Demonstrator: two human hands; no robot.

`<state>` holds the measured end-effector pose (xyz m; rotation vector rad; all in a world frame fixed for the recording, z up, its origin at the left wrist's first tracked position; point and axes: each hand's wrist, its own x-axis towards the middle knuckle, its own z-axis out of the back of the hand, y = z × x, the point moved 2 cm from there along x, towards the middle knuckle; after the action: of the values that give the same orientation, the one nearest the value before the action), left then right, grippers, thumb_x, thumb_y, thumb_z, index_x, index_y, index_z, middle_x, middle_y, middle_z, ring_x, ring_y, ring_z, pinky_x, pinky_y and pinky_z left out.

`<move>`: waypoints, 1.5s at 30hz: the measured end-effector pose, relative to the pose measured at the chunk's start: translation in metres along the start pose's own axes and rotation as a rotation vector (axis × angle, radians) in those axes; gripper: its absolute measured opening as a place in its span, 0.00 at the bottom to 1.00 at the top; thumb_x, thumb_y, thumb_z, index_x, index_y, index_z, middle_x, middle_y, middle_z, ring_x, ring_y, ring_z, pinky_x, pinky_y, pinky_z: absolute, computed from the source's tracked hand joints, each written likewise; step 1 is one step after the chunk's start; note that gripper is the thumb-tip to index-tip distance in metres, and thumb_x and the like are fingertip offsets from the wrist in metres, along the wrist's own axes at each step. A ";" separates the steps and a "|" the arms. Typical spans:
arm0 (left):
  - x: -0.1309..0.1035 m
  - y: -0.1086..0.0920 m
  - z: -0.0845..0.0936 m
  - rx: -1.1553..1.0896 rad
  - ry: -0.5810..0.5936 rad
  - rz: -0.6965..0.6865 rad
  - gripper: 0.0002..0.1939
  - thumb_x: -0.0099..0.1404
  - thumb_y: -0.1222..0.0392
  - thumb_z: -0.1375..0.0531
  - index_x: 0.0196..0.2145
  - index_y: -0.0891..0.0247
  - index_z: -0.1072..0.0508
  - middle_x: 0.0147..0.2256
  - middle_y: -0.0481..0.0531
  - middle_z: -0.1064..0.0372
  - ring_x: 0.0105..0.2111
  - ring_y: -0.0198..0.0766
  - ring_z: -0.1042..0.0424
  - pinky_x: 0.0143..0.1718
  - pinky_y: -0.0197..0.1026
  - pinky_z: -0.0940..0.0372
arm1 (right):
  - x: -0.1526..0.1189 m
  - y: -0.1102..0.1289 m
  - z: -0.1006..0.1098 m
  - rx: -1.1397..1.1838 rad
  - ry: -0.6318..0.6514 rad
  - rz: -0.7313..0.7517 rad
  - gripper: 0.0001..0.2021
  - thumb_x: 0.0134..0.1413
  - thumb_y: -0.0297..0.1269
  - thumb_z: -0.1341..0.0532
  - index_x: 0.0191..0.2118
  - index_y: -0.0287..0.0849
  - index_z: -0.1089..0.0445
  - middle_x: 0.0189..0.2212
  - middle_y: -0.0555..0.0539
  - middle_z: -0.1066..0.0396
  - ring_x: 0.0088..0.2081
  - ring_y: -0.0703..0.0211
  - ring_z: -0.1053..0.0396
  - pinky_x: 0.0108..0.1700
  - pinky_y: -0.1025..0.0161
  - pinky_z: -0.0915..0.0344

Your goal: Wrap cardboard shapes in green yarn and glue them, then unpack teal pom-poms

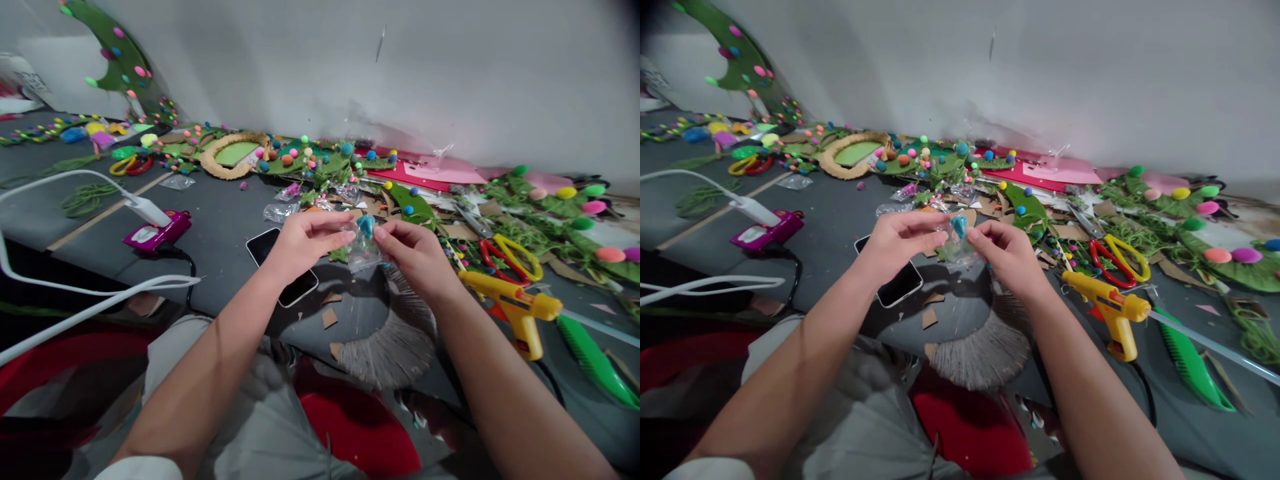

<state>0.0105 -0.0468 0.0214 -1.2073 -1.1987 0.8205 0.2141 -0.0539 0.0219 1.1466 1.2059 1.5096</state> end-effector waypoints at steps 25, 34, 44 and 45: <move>-0.002 -0.002 -0.011 0.326 -0.031 -0.208 0.02 0.63 0.63 0.32 0.32 0.63 0.19 0.29 0.49 0.22 0.29 0.31 0.27 0.30 0.33 0.32 | -0.004 0.003 -0.008 -0.430 -0.078 0.400 0.12 0.62 0.42 0.34 0.30 0.42 0.29 0.24 0.54 0.36 0.26 0.66 0.42 0.29 0.64 0.47; -0.001 0.002 -0.014 0.208 -0.108 -0.143 0.04 0.62 0.61 0.31 0.32 0.63 0.19 0.29 0.49 0.21 0.29 0.32 0.25 0.32 0.34 0.30 | -0.004 0.002 -0.008 -0.425 -0.098 0.386 0.13 0.65 0.41 0.37 0.29 0.42 0.31 0.23 0.54 0.39 0.26 0.65 0.44 0.29 0.63 0.48; -0.002 0.003 -0.012 0.265 -0.106 -0.175 0.03 0.63 0.61 0.32 0.32 0.63 0.19 0.30 0.49 0.21 0.30 0.33 0.25 0.32 0.35 0.31 | -0.004 0.004 -0.007 -0.562 -0.034 0.476 0.10 0.68 0.38 0.41 0.33 0.43 0.32 0.27 0.52 0.35 0.30 0.63 0.37 0.34 0.63 0.42; -0.001 0.002 -0.011 0.242 -0.143 -0.166 0.03 0.62 0.61 0.31 0.32 0.63 0.20 0.29 0.49 0.22 0.29 0.33 0.25 0.32 0.35 0.31 | -0.004 0.004 -0.006 -0.553 -0.073 0.470 0.11 0.68 0.38 0.40 0.33 0.43 0.32 0.26 0.52 0.35 0.29 0.63 0.38 0.33 0.63 0.43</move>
<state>0.0213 -0.0503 0.0196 -0.8522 -1.2566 0.9099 0.2084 -0.0598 0.0250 1.1244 0.4215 1.9666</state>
